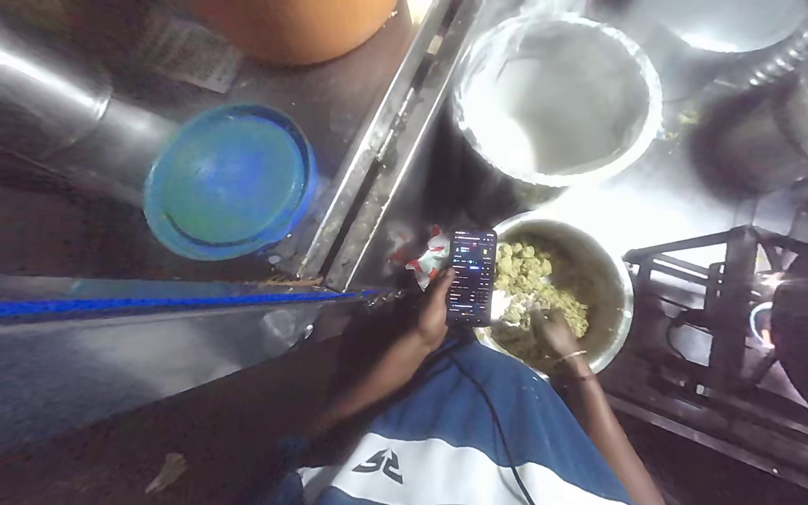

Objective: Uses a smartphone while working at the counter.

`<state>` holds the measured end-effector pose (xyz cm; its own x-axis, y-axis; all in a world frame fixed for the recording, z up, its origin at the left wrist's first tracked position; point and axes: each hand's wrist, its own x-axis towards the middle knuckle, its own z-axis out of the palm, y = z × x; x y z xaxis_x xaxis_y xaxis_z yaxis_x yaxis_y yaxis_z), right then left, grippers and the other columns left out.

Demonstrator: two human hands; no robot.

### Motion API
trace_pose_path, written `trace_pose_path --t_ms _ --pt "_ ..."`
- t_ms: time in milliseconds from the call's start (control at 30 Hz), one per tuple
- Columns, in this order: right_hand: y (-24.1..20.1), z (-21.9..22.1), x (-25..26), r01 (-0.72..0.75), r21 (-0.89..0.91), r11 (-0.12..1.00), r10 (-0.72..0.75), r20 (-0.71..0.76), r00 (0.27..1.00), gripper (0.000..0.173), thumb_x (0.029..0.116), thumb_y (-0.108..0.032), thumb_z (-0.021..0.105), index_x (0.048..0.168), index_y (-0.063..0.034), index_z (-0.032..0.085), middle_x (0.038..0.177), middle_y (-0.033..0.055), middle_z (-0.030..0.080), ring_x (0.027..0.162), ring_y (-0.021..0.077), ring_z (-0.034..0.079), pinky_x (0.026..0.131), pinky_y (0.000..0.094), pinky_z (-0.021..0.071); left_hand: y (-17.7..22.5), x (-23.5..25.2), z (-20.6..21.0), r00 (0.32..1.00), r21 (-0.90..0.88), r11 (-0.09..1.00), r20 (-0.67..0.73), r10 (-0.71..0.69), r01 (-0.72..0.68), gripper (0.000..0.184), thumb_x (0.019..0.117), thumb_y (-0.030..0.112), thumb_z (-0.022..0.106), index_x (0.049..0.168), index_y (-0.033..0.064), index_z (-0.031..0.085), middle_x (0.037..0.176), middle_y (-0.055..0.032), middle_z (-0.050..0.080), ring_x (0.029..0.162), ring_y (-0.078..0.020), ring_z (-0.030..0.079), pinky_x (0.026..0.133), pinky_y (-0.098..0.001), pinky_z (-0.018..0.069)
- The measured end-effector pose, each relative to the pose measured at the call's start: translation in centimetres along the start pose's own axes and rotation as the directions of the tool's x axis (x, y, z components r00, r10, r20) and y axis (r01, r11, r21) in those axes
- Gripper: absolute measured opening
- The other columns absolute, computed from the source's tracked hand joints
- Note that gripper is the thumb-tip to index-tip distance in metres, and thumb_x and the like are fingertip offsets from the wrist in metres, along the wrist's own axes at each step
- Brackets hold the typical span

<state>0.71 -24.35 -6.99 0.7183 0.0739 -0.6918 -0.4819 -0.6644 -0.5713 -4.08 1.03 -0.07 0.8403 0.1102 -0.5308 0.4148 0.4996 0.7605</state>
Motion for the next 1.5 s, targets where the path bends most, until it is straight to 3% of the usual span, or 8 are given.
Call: trace_pose_path --t_ms 200,400,600,767,900,1033,1300,1500 --pt "-1.4 -2.2 2.0 0.105 -0.161 0.981 -0.136 -0.196 0.971 0.070 0.0965 -0.026 0.069 0.152 0.0040 0.039 0.145 0.0285 0.052 0.134 0.0389 0.054 0.114 0.0520 0.0427 -0.3 0.0 -0.3 1.000 0.005 1.000 0.023 0.011 -0.012 0.051 0.1108 0.038 0.026 0.148 0.0073 0.043 0.135 -0.0129 0.061 0.122 -0.0217 0.062 0.102 -0.0434 0.0532" --pt "-3.0 3.3 3.3 0.383 -0.645 0.661 -0.034 0.484 0.874 0.050 0.0979 -0.027 0.067 0.136 0.0040 0.060 0.138 0.0297 0.058 0.132 0.0474 0.052 0.111 0.0638 0.0378 -0.1 0.0 0.2 1.000 -0.012 1.000 0.017 0.002 -0.001 0.053 0.1117 0.039 0.021 0.145 0.0069 0.046 0.132 -0.0121 0.064 0.120 -0.0216 0.063 0.102 -0.0437 0.0540" --pt "-5.0 4.6 1.0 0.537 -0.626 0.566 0.114 0.704 0.701 0.035 0.1072 -0.017 0.049 0.130 0.0068 0.061 0.126 0.0323 0.062 0.120 0.0503 0.058 0.101 0.0663 0.0429 0.5 -0.5 0.4 1.000 -0.022 1.000 0.013 0.012 -0.012 0.053 0.1117 0.039 0.019 0.145 0.0090 0.047 0.130 -0.0093 0.064 0.119 -0.0181 0.063 0.101 -0.0404 0.0539" --pt "-2.1 0.7 3.0 0.396 -0.300 0.868 -0.068 0.717 0.693 0.031 0.0994 -0.019 0.064 0.121 0.0023 0.066 0.105 0.0183 0.069 0.092 0.0253 0.066 0.085 0.0480 0.0544 0.5 -0.4 0.0 1.000 -0.022 1.000 -0.005 0.011 -0.011 0.053 0.1116 0.041 0.021 0.145 0.0098 0.047 0.131 -0.0099 0.064 0.119 -0.0190 0.063 0.101 -0.0416 0.0538" --pt "-1.7 -1.2 1.0 0.078 -0.052 0.996 -0.055 0.352 0.934 0.052 0.0946 -0.019 0.069 0.142 -0.0039 0.053 0.120 0.0220 0.065 0.099 0.0281 0.067 0.088 0.0489 0.0557 0.2 -0.1 -0.1 1.000 -0.024 1.000 0.019 -0.001 0.002 0.055 0.1113 0.043 0.020 0.147 0.0093 0.045 0.133 -0.0103 0.063 0.122 -0.0197 0.062 0.104 -0.0420 0.0521" --pt "-0.2 -1.2 0.7 0.093 0.047 0.995 -0.099 0.157 0.983 0.036 0.0961 -0.019 0.066 0.125 0.0028 0.064 0.098 0.0145 0.071 0.083 0.0177 0.069 0.078 0.0395 0.0592 0.6 -0.1 0.4 1.000 -0.021 1.000 0.030 -0.003 0.004 0.055 0.1116 0.041 0.017 0.143 0.0083 0.048 0.128 -0.0108 0.065 0.117 -0.0199 0.065 0.100 -0.0422 0.0547" --pt "-0.4 0.1 0.6 0.105 -0.199 0.974 -0.098 0.045 0.994 0.072 0.0820 -0.030 0.085 0.139 -0.0010 0.053 0.119 0.0246 0.067 0.110 0.0381 0.066 0.097 0.0584 0.0520 0.8 -0.3 0.6 1.000 -0.016 1.000 0.014 -0.017 0.017 0.055 0.1118 0.041 0.018 0.143 0.0077 0.049 0.126 -0.0111 0.066 0.115 -0.0201 0.066 0.097 -0.0415 0.0559" --pt "0.0 1.4 0.3 0.163 -0.398 0.903 -0.050 0.279 0.959 0.073 0.0980 -0.023 0.066 0.157 0.0007 0.029 0.126 0.0288 0.064 0.114 0.0419 0.065 0.102 0.0577 0.0495 0.9 -0.3 0.5 1.000 -0.001 1.000 0.019 -0.021 0.021 0.055 0.1108 0.043 0.019 0.144 0.0094 0.047 0.129 -0.0105 0.065 0.117 -0.0207 0.065 0.099 -0.0431 0.0555"
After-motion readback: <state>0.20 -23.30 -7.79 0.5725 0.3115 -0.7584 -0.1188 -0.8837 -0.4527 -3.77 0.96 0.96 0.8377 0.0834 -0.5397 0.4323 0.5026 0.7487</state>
